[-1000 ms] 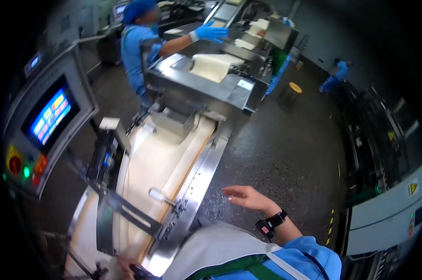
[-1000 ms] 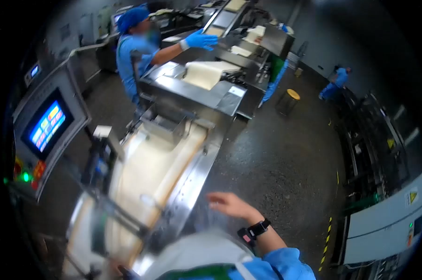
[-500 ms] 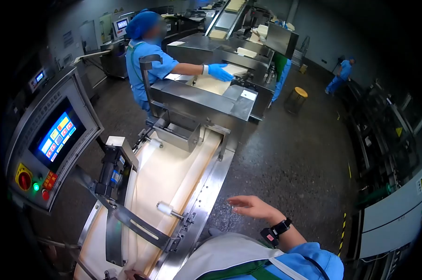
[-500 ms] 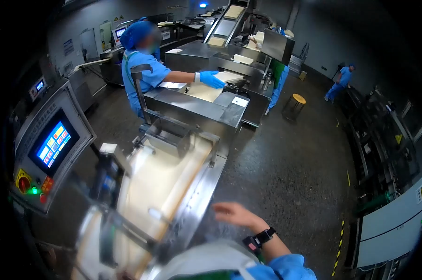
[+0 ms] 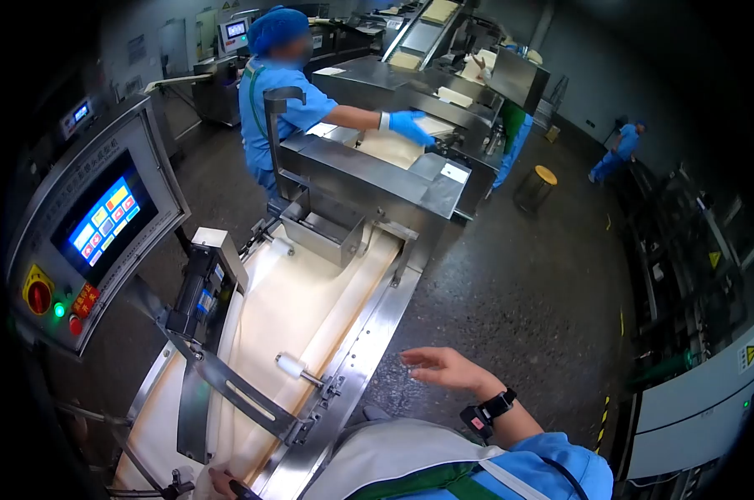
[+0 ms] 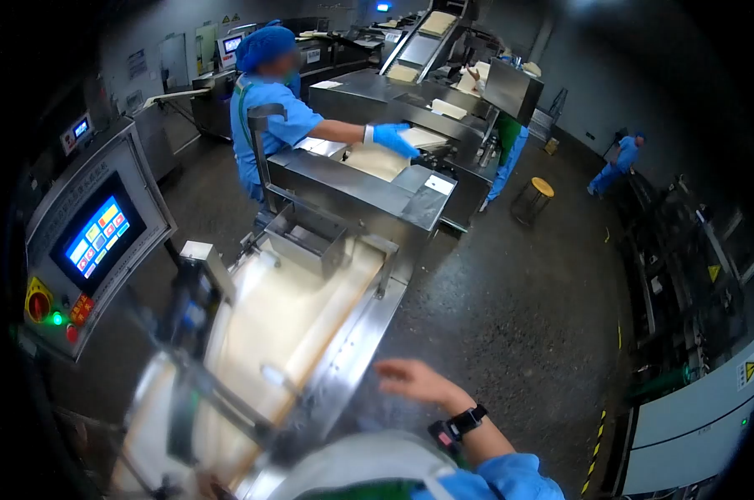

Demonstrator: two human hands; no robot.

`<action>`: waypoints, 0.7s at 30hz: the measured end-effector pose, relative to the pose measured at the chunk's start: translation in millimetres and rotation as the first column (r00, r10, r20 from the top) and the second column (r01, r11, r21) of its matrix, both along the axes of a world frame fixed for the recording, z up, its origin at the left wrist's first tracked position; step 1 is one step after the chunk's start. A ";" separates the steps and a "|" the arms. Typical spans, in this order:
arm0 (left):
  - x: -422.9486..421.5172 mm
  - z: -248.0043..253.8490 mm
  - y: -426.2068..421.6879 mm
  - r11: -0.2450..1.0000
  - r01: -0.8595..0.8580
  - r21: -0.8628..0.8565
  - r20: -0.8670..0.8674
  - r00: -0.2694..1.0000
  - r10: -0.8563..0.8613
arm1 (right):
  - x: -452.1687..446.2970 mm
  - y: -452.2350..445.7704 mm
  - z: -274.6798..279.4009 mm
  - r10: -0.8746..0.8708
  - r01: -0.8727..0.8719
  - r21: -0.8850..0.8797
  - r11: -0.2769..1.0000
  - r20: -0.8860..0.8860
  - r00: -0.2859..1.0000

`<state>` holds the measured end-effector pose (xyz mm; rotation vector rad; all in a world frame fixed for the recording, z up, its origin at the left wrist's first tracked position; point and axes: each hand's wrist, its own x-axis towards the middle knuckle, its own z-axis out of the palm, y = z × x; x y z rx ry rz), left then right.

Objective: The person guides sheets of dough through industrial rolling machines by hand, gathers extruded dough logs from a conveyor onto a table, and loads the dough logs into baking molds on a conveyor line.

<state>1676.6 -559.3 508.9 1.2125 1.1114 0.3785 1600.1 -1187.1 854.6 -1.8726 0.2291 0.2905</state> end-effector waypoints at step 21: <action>-3.6 -9.4 -21.6 0.976 -0.181 -0.116 -0.007 0.983 0.182 | 7.6 2.1 -9.3 0.044 -0.044 -0.013 0.999 -0.009 0.999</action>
